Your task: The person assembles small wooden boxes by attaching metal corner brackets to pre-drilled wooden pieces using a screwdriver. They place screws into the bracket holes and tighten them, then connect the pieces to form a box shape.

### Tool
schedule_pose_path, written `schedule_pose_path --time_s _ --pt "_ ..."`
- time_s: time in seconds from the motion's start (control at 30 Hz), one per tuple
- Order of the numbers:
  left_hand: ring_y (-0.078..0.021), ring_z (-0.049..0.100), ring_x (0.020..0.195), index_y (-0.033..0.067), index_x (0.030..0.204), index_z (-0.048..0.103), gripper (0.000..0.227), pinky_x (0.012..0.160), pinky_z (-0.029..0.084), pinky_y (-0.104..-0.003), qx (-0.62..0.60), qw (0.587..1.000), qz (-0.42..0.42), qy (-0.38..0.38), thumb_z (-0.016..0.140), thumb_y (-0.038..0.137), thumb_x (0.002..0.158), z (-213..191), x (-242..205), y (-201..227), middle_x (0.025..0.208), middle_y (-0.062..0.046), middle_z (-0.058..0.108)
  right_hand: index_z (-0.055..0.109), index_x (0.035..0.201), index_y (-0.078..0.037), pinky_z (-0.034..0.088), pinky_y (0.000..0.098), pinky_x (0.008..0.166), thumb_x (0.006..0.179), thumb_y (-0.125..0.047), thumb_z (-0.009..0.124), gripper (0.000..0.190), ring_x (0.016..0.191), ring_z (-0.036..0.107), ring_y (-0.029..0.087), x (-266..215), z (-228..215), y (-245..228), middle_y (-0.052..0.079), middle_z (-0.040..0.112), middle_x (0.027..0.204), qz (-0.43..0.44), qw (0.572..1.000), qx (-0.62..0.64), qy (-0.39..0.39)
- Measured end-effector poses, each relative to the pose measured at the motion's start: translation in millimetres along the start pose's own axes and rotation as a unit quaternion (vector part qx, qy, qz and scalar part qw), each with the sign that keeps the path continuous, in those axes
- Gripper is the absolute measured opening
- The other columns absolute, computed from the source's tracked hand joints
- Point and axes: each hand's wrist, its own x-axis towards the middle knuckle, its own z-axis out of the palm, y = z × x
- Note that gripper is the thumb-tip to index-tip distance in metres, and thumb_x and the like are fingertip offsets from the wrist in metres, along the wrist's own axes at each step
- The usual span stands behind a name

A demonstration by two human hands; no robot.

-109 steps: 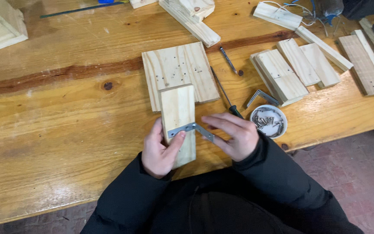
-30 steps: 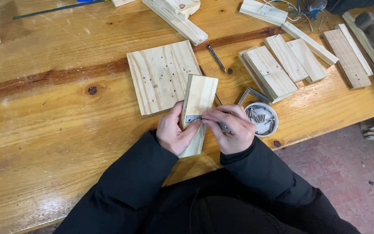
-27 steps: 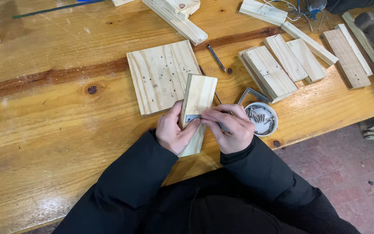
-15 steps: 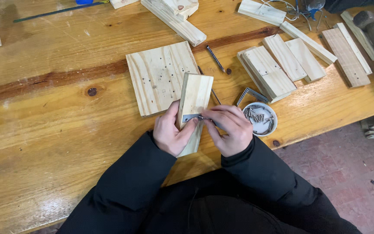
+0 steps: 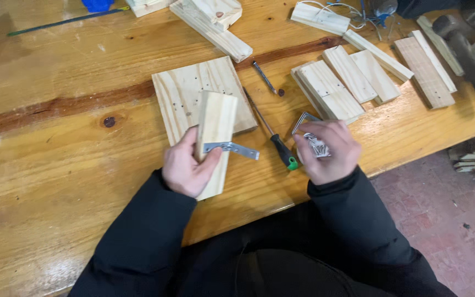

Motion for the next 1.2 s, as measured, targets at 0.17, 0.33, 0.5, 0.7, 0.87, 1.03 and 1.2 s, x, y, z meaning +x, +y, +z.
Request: schedule_pose_path --time_s 0.17,0.33,0.5,0.7,0.87,1.03,1.2 --pt "-0.0402 0.074 0.090 0.0200 0.117 0.069 0.035 0.072 0.057 -0.052 0.041 0.999 -0.029 -0.009 0.076 0.026 0.083 -7.9 0.3 -6.5 0.082 -0.016 0.077 0.076 0.104 -0.010 0.054 0.0412 0.082 0.078 -0.029 0.086 0.033 0.085 0.068 0.032 -34.8 28.6 1.9 0.009 0.074 0.092 0.062 0.969 -0.191 -0.143" --pt "-0.0373 0.074 0.092 0.0217 0.116 0.070 0.036 0.075 0.058 -0.049 0.061 0.996 -0.058 -0.005 0.076 0.028 0.081 -4.5 -1.6 -3.5 0.082 -0.014 0.077 0.074 0.108 -0.019 0.052 0.0401 0.078 0.076 -0.036 0.078 0.037 0.086 0.064 0.027 -53.8 48.0 20.2 0.002 0.068 0.087 0.097 0.933 -0.295 -0.184" --pt "-0.0396 0.073 0.093 0.0209 0.116 0.070 0.037 0.075 0.058 -0.051 0.083 0.995 -0.057 0.010 0.077 0.027 0.080 -4.0 -2.0 -5.9 0.085 -0.015 0.077 0.075 0.113 -0.006 0.055 0.0462 0.077 0.069 -0.013 0.075 0.044 0.083 0.064 0.038 -34.8 24.9 20.9 0.014 0.062 0.090 0.093 0.965 -0.196 -0.145" --pt "-0.0454 0.071 0.095 0.0211 0.120 0.068 0.041 0.080 0.055 -0.056 0.118 0.992 -0.047 0.007 0.076 0.031 0.081 -4.5 2.3 -22.1 0.091 -0.019 0.077 0.081 0.117 -0.016 0.055 0.0327 0.086 0.078 -0.015 0.082 0.039 0.092 0.068 0.025 -7.8 -32.1 6.2 0.003 0.061 0.100 0.059 0.989 -0.072 -0.114" --pt "-0.0476 0.069 0.088 0.0223 0.122 0.066 0.045 0.076 0.054 -0.055 0.160 0.986 -0.039 0.015 0.071 0.039 0.080 -2.5 3.8 -27.7 0.088 -0.017 0.076 0.080 0.113 -0.012 0.056 0.0309 0.079 0.088 -0.013 0.081 0.025 0.084 0.066 0.021 3.4 -56.7 -27.4 0.006 0.062 0.100 -0.006 0.979 -0.027 -0.203" --pt "-0.0456 0.066 0.070 0.0186 0.125 0.064 0.051 0.068 0.052 -0.050 0.182 0.983 -0.011 0.011 0.066 0.044 0.081 -2.9 3.0 -29.0 0.078 -0.009 0.076 0.079 0.114 -0.011 0.053 0.0246 0.065 0.092 -0.007 0.080 0.023 0.076 0.063 0.015 0.0 -62.8 -30.3 0.006 0.062 0.102 -0.074 0.963 -0.071 -0.249" --pt "-0.0444 0.066 0.065 0.0160 0.125 0.063 0.051 0.067 0.051 -0.050 0.177 0.984 -0.024 0.006 0.065 0.044 0.083 -4.4 2.5 -28.0 0.061 -0.009 0.068 0.081 0.111 -0.014 0.050 0.0297 0.062 0.094 0.001 0.079 0.022 0.070 0.056 0.018 6.2 -63.6 -35.7 0.003 0.062 0.099 -0.140 0.956 -0.113 -0.231"
